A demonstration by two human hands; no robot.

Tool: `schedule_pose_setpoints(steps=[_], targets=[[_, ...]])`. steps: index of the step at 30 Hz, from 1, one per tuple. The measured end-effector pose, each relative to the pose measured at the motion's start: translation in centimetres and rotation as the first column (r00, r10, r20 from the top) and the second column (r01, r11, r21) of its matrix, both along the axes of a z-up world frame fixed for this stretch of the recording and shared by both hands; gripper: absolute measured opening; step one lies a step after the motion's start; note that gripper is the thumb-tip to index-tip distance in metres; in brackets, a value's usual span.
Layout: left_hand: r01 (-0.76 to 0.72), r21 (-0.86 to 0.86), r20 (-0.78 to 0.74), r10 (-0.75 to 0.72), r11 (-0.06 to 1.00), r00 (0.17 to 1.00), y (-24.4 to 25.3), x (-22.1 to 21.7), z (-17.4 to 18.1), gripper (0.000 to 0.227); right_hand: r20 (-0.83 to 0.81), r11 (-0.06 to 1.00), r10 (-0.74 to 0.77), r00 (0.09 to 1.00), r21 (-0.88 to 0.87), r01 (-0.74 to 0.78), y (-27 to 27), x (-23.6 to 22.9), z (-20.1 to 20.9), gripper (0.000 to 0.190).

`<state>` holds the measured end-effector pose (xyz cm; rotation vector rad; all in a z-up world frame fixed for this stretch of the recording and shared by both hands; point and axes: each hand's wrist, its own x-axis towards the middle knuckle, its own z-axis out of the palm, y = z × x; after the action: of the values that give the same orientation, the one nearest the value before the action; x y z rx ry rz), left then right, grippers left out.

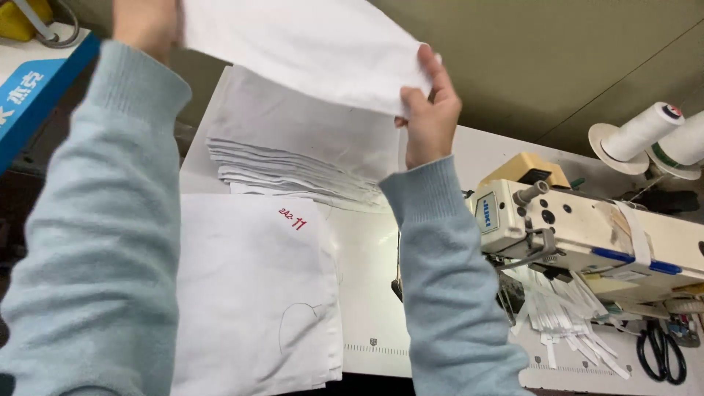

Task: Sewing small white fabric strips onto larger white fabric pieces using an industrial sewing machine and stacking the finished items.

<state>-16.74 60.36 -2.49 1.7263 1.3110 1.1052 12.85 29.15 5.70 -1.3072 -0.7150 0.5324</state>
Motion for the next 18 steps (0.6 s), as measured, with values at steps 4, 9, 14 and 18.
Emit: schedule_pose_setpoints(steps=[4, 9, 14, 18], targets=[[-0.071, 0.048, -0.097, 0.075, 0.996, 0.992, -1.7, 0.6, -7.3, 0.034, -0.046, 0.976, -0.113, 0.993, -0.195, 0.102, -0.2, -1.3, -8.2, 0.062], [-0.045, -0.328, -0.171, -0.013, 0.944, 0.985, -8.4, 0.9, -6.5, 0.041, 0.005, 0.888, -0.132, 0.991, -0.443, 0.121, -1.8, -2.1, -12.4, 0.054], [0.066, -0.248, -0.351, -0.153, 0.966, 0.924, -7.5, -0.1, -7.3, 0.043, 0.302, 0.865, -0.055, 0.952, -0.462, 0.197, -1.3, 0.1, -15.3, 0.047], [0.113, -0.199, -0.589, -0.211, 0.973, 0.780, -7.0, 1.5, -6.2, 0.047, 0.339, 0.788, -0.045, 0.940, -0.566, 0.242, 2.4, 2.9, -15.5, 0.036]])
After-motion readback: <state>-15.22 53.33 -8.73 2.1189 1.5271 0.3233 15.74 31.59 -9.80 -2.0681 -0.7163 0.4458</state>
